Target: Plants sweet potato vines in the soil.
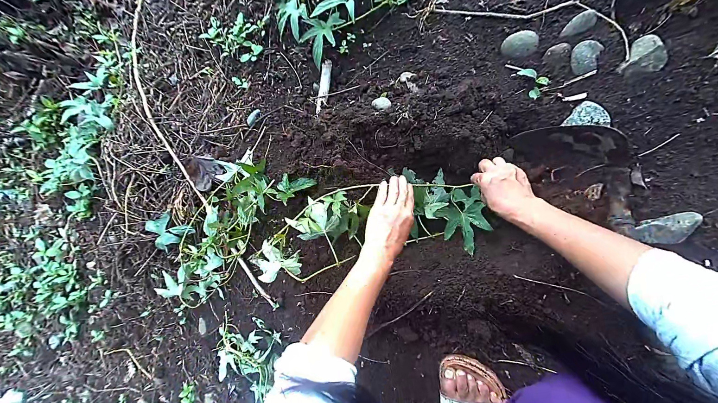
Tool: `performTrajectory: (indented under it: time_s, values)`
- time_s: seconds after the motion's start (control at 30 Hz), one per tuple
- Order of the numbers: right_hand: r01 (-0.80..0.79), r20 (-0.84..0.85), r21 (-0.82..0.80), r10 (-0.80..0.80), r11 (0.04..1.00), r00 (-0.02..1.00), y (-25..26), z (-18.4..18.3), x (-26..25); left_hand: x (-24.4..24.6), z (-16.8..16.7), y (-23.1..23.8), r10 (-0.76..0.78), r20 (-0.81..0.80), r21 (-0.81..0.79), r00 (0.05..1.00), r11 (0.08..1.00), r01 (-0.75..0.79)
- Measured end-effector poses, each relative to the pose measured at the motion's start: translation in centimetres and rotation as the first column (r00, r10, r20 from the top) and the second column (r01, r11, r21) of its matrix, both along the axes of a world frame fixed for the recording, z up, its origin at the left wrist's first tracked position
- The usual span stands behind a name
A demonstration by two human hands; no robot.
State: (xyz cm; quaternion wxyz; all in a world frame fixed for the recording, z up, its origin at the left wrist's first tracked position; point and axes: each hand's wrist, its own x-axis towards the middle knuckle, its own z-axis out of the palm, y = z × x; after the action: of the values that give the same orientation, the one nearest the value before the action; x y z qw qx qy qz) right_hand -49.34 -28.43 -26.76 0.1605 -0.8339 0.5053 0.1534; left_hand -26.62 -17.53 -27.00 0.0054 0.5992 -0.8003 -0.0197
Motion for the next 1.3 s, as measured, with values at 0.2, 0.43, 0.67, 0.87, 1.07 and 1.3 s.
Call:
performTrajectory:
  time_s: [0.2, 0.43, 0.67, 0.87, 1.07, 1.3]
  values:
    - [-0.249, 0.084, -0.184, 0.268, 0.951, 0.96, 0.7, -0.8, -1.0, 0.3, -2.2, -0.3, 0.204, -0.05, 0.366, 0.978, 0.915, -0.173]
    - [-0.353, 0.072, -0.159, 0.368, 0.922, 0.927, -0.6, -1.7, -1.6, -0.3, -1.7, -1.1, 0.131, 0.073, 0.49, 0.989, 0.859, -0.15]
    - [-0.309, -0.151, 0.088, 0.319, 0.947, 0.936, -0.8, -0.3, -0.3, 0.5, -0.4, -0.8, 0.174, -0.083, 0.621, 0.981, 0.779, -0.085]
    - [-0.209, -0.156, 0.148, 0.231, 0.967, 0.96, -1.5, 0.9, 0.5, 0.8, 0.2, -0.5, 0.174, -0.062, 0.624, 0.983, 0.775, -0.098]
    - [-0.15, 0.181, -0.078, 0.162, 0.986, 0.97, -0.9, 0.5, -0.9, -0.2, -0.2, 0.2, 0.207, -0.303, 0.064, 0.93, 0.978, -0.197]
    - [-0.225, -0.045, -0.001, 0.225, 0.974, 0.973, -0.3, -0.8, 0.2, -0.7, -2.1, -0.5, 0.238, -0.079, 0.444, 0.968, 0.878, -0.179]
